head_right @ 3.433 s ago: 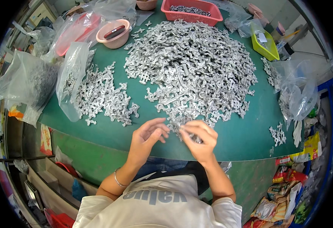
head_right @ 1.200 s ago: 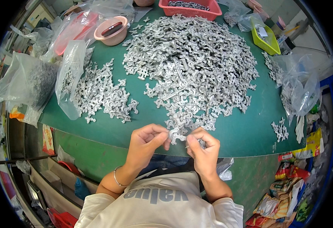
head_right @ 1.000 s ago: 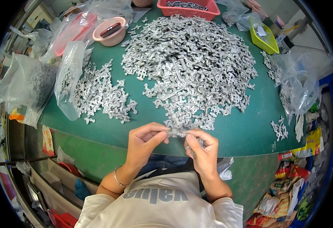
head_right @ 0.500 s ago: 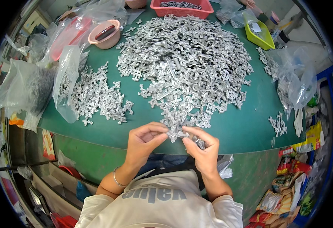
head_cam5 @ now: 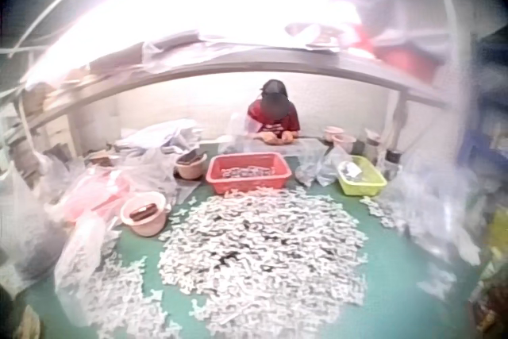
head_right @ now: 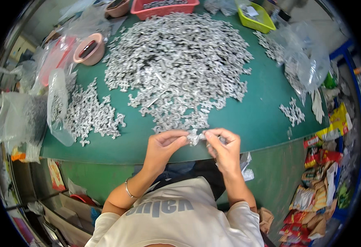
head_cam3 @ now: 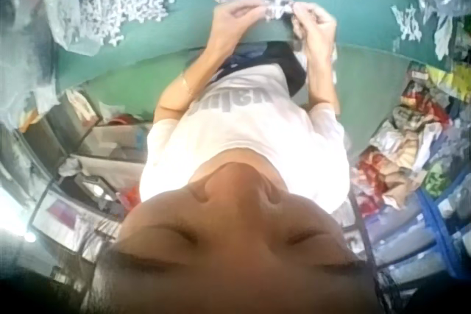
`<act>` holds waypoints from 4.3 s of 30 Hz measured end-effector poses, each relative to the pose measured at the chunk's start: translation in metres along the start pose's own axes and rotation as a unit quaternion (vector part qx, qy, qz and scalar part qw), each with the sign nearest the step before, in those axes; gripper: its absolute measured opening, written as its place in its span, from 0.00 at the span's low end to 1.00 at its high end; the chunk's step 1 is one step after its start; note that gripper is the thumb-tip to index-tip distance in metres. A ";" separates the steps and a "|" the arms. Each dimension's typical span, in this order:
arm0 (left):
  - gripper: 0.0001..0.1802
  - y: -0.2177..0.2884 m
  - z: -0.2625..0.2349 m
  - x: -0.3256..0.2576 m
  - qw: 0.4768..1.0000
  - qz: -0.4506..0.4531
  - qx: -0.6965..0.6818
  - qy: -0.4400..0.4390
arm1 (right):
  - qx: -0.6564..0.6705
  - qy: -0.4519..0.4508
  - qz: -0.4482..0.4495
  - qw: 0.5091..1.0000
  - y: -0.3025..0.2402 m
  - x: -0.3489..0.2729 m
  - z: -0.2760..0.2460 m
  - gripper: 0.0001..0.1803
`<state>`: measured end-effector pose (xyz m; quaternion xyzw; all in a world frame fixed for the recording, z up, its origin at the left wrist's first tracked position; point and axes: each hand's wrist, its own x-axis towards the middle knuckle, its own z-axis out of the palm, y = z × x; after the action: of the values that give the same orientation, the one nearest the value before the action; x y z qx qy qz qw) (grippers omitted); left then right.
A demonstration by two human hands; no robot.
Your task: The person assembles small metal cross-shaped decorative items by hand, picking up components from a large pile on the workbench and snapping or fitting them together.
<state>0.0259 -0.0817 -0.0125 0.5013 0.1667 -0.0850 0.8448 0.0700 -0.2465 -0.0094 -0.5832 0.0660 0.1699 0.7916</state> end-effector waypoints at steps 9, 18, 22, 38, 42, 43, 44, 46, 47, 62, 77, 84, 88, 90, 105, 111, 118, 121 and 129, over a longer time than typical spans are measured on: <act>0.18 -0.027 0.026 0.021 0.980 0.128 0.136 -0.064 | -0.169 0.186 -0.060 0.966 -0.008 0.016 -0.087 0.05; 0.13 -0.034 0.028 0.024 0.963 0.158 0.215 -0.034 | -0.440 0.104 -0.132 0.882 -0.026 0.004 -0.121 0.09; 0.12 -0.036 0.031 0.024 0.956 0.164 0.241 -0.027 | -0.391 -0.001 -0.121 0.912 -0.032 -0.002 -0.137 0.10; 0.11 -0.044 0.033 0.023 0.957 0.155 0.245 -0.024 | -0.523 0.161 -0.231 0.805 -0.008 0.001 -0.118 0.11; 0.11 -0.043 0.031 0.022 0.957 0.161 0.242 -0.023 | -0.525 0.158 -0.245 0.799 -0.003 0.004 -0.113 0.08; 0.11 -0.042 0.030 0.021 0.957 0.160 0.239 -0.026 | -0.488 0.157 -0.243 0.824 -0.002 0.004 -0.111 0.08; 0.12 -0.042 0.029 0.020 0.958 0.160 0.237 -0.028 | -0.488 0.153 -0.244 0.824 -0.001 0.003 -0.107 0.08; 0.12 -0.041 0.028 0.020 0.961 0.154 0.227 -0.031 | -0.335 0.145 -0.195 0.910 0.000 0.000 -0.096 0.07; 0.13 -0.039 0.027 0.019 0.964 0.147 0.217 -0.038 | -0.334 0.139 -0.195 0.912 -0.002 -0.002 -0.090 0.07; 0.15 -0.033 0.037 0.022 0.980 0.081 0.144 -0.106 | -0.159 0.013 -0.041 0.986 -0.012 -0.018 -0.054 0.07; 0.17 -0.024 0.034 0.021 0.899 0.228 0.371 -0.043 | -0.458 0.188 -0.135 0.858 -0.013 -0.005 -0.105 0.09; 0.16 -0.027 0.035 0.021 0.905 0.232 0.356 -0.031 | -0.511 0.171 -0.143 0.830 -0.004 -0.001 -0.086 0.10; 0.15 -0.025 0.034 0.019 0.904 0.217 0.366 -0.048 | -0.563 0.177 -0.186 0.786 0.009 0.007 -0.086 0.09; 0.15 -0.025 0.032 0.018 0.904 0.216 0.365 -0.048 | -0.498 0.173 -0.191 0.828 0.009 0.006 -0.085 0.08; 0.12 -0.003 0.027 0.002 0.990 0.084 0.065 -0.096 | -0.119 -0.036 -0.024 0.992 -0.024 -0.021 -0.034 0.05; 0.10 0.005 0.024 -0.005 0.992 0.078 0.024 -0.101 | -0.113 -0.039 -0.102 0.988 -0.021 -0.027 -0.027 0.07; 0.07 0.009 0.021 -0.013 0.991 0.092 0.014 -0.099 | -0.138 -0.058 -0.186 0.971 -0.021 -0.032 -0.017 0.08; 0.06 0.006 0.016 -0.011 0.989 0.088 0.015 -0.117 | -0.083 -0.056 -0.159 0.982 -0.018 -0.033 -0.014 0.04; 0.09 0.005 0.017 -0.012 0.995 0.055 0.003 -0.083 | 0.038 -0.060 -0.097 0.993 -0.010 -0.034 -0.005 0.07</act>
<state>0.0194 -0.0945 0.0031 0.5032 0.0679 -0.0798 0.8578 0.0425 -0.2603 0.0087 -0.5452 -0.0322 0.1249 0.8283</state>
